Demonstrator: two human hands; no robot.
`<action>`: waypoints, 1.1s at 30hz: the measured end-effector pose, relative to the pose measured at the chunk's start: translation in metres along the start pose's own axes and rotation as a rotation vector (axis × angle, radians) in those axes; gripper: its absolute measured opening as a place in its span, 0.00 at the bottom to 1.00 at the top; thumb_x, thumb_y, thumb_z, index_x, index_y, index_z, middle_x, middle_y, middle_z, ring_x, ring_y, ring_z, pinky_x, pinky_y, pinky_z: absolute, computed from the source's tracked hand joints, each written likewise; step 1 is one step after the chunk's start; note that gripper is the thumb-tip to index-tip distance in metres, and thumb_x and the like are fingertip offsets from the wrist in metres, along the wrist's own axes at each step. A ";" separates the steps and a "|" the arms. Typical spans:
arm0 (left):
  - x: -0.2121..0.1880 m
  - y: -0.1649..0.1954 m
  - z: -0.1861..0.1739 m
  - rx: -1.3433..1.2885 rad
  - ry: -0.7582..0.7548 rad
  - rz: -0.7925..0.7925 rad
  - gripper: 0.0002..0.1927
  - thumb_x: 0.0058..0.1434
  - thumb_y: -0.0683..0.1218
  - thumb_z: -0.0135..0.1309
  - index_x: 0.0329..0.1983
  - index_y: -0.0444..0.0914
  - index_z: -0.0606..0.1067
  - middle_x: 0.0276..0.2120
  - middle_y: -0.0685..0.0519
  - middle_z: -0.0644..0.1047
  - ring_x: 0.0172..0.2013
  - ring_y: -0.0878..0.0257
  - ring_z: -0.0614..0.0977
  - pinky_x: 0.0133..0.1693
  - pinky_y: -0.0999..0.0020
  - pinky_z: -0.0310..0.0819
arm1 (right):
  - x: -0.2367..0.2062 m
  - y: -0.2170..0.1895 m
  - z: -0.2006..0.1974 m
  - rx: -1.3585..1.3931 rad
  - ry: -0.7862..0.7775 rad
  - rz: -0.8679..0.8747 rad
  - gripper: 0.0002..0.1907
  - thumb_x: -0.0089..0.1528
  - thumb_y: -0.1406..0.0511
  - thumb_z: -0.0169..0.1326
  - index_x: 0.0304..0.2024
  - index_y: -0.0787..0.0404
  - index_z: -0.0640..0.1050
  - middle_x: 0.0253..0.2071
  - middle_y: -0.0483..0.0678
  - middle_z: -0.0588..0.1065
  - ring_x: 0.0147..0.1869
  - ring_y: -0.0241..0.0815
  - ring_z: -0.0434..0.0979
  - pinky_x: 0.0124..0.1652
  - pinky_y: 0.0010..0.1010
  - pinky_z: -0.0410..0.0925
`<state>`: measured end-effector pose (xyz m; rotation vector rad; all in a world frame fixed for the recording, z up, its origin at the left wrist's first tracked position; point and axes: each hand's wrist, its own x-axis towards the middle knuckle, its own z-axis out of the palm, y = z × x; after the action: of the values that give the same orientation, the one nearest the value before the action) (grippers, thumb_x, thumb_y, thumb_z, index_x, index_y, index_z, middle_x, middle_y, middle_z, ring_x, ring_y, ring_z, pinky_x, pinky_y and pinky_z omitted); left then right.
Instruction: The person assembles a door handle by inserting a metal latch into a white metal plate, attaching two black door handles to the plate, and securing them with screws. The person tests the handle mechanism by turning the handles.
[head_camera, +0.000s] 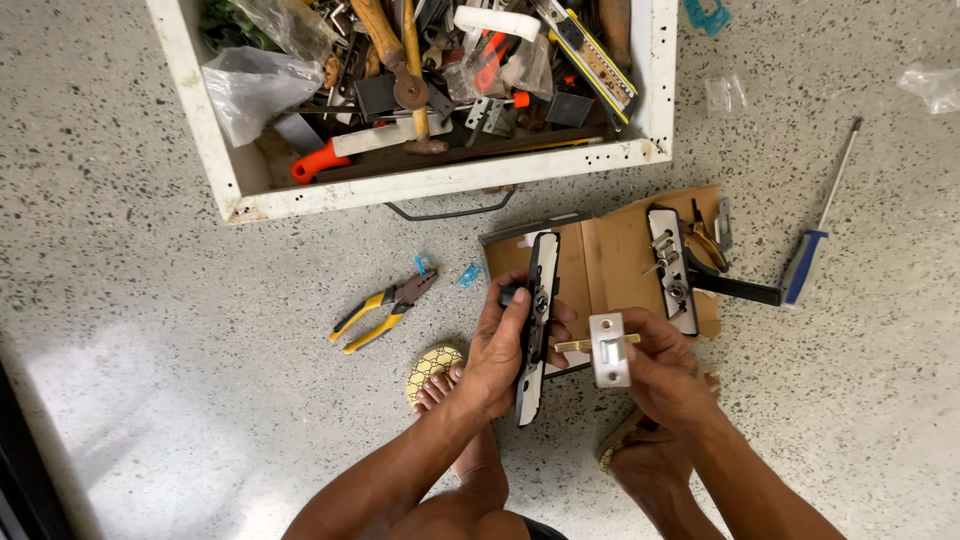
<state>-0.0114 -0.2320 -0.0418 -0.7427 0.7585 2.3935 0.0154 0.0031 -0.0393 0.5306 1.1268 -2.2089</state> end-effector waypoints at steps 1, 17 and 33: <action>0.000 0.001 0.000 -0.006 -0.008 0.007 0.29 0.73 0.60 0.44 0.68 0.41 0.57 0.43 0.42 0.79 0.39 0.58 0.82 0.33 0.63 0.83 | 0.000 0.002 0.003 -0.044 -0.019 -0.024 0.16 0.67 0.69 0.56 0.58 0.63 0.76 0.47 0.50 0.80 0.49 0.41 0.81 0.47 0.37 0.75; -0.006 0.000 -0.009 0.093 -0.066 0.066 0.23 0.76 0.55 0.38 0.68 0.39 0.55 0.39 0.42 0.77 0.32 0.54 0.81 0.33 0.61 0.82 | 0.017 0.001 0.029 -0.310 0.044 -0.207 0.19 0.66 0.65 0.58 0.58 0.66 0.75 0.49 0.51 0.81 0.52 0.38 0.81 0.50 0.34 0.75; 0.003 0.008 -0.011 0.052 -0.083 0.005 0.24 0.71 0.52 0.46 0.66 0.42 0.57 0.54 0.36 0.76 0.42 0.54 0.84 0.37 0.61 0.84 | 0.020 -0.002 0.062 -0.840 0.131 -0.472 0.29 0.62 0.63 0.61 0.64 0.60 0.69 0.65 0.55 0.63 0.63 0.46 0.71 0.55 0.39 0.71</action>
<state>-0.0148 -0.2432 -0.0487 -0.6172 0.7855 2.3836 -0.0061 -0.0534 -0.0153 0.0356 2.2513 -1.7999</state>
